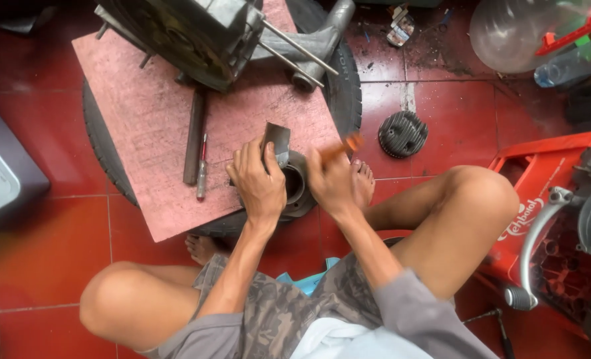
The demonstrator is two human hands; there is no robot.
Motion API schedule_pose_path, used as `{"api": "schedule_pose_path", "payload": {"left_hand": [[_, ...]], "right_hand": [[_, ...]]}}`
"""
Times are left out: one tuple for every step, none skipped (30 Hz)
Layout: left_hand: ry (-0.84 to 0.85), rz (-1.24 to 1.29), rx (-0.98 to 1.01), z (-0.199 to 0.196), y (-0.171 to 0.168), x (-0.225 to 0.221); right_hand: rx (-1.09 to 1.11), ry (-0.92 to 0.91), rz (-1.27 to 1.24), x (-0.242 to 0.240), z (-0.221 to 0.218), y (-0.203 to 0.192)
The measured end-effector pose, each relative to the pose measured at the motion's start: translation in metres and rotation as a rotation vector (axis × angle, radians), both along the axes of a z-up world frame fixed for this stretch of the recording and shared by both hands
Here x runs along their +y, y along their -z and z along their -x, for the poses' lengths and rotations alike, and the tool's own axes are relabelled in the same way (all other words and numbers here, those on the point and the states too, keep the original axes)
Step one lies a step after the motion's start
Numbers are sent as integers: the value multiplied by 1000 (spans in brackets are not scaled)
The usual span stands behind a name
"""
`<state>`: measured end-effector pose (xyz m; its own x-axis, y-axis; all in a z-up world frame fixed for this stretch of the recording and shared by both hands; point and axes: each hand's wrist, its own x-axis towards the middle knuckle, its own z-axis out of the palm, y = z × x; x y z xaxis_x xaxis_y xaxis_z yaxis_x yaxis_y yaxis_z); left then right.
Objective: Cleaning a motorcycle cylinder block using a brush and abrasive material to remove dirt and carbon deposits.
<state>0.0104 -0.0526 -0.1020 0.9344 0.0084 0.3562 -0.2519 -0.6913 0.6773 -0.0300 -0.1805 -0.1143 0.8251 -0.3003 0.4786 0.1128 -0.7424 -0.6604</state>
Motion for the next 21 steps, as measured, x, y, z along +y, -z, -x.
{"api": "schedule_pose_path", "payload": {"left_hand": [[-5, 0, 9, 0, -2, -1], [-4, 12, 15, 1, -4, -1], [-12, 26, 12, -2, -7, -1], [-25, 27, 11, -4, -5, -3], [-15, 35, 11, -3, -2, -2], [-5, 43, 11, -1, 0, -2], [-7, 38, 11, -1, -2, -2], [-19, 30, 0, -2, -4, -2], [-27, 23, -10, -2, -5, -3], [-25, 19, -8, 1, -5, -1], [-31, 37, 1, 2, -6, -2], [-38, 54, 11, 2, -6, -3], [-38, 60, 18, 3, -4, -4], [-37, 69, 20, 4, -2, -4], [-35, 74, 13, 2, 0, -3], [-33, 74, 11, -2, -2, -4], [-32, 75, 13, -1, -3, -3], [-31, 76, 16, 1, -4, -2], [-30, 73, 17, 3, -5, -3], [-35, 76, 16, 5, -7, -3], [-37, 84, 5, 1, -9, -4]], "right_hand": [[9, -5, 0, -6, 16, 3], [12, -6, 45, -11, 33, 6], [4, -15, 90, -18, 45, 9], [2, -29, 91, -15, 34, 8], [340, 178, 124, -9, 27, 8], [677, 386, 156, -3, 22, 8], [678, 382, 153, 4, 3, 4], [317, 241, -18, 10, -17, -1], [-45, 102, -184, 16, -36, -5], [-42, 104, -188, 11, -11, -6], [0, 104, -119, 3, 9, -9], [41, 104, -50, -6, 29, -11], [48, 104, -44, -3, 37, -5], [-4, 90, -61, -1, 45, 1], [-65, 77, -83, 3, 51, 7], [-67, 78, -83, 6, 36, 21], [232, 309, 91, 10, 28, 35], [533, 534, 268, 15, 20, 50], [535, 533, 264, 16, 8, 39], [221, 318, 72, 17, -6, 28], [-103, 100, -115, 17, -25, 16]]}}
